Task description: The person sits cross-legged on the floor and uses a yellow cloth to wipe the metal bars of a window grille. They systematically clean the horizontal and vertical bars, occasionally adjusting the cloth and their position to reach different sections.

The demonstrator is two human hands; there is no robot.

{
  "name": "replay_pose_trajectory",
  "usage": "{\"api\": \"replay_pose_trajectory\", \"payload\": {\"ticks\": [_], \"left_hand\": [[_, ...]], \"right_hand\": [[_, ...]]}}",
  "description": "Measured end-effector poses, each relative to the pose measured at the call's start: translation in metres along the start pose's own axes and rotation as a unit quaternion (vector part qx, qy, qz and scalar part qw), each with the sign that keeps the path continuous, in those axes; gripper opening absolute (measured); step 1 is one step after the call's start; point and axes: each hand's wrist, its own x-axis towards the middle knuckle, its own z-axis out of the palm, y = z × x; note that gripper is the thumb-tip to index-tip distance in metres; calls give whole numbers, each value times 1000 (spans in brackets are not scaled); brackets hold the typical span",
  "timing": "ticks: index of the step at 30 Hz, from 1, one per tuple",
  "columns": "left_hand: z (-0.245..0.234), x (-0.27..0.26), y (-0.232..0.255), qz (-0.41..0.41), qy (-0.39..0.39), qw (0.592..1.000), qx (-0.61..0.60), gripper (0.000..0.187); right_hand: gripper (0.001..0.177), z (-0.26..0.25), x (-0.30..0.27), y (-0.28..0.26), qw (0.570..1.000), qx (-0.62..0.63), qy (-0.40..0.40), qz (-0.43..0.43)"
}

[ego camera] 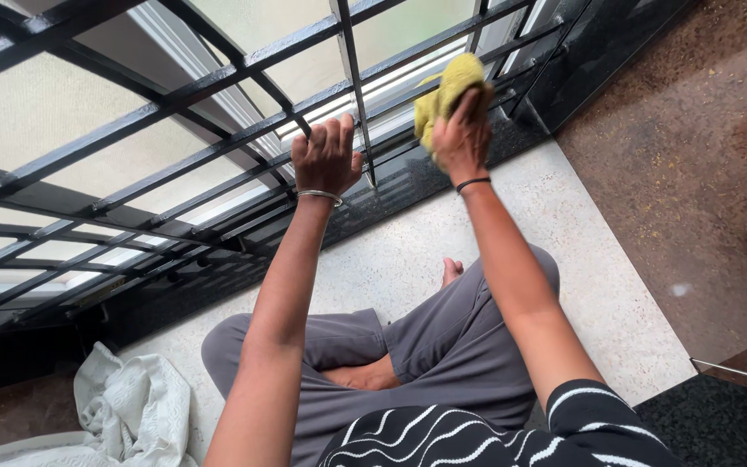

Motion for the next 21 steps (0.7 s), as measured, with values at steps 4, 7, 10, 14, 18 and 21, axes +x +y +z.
{"api": "replay_pose_trajectory", "payload": {"ticks": [4, 7, 10, 14, 18, 21], "left_hand": [[9, -3, 0, -2, 13, 1000, -15, 48], [15, -7, 0, 1, 14, 1000, -16, 45], [18, -7, -2, 2, 17, 1000, -4, 45], [18, -6, 2, -5, 40, 999, 3, 45], [14, -2, 3, -3, 41, 999, 12, 46], [11, -3, 6, -13, 35, 999, -31, 49]], "right_hand": [[43, 19, -34, -40, 992, 68, -105, -30], [38, 13, -28, -28, 991, -31, -108, -72], [45, -1, -7, 2, 994, 93, 32, 40], [54, -6, 6, 19, 990, 71, 117, 40], [63, 20, -24, -62, 992, 56, -18, -114], [71, 0, -29, -88, 984, 19, 10, -175]]}}
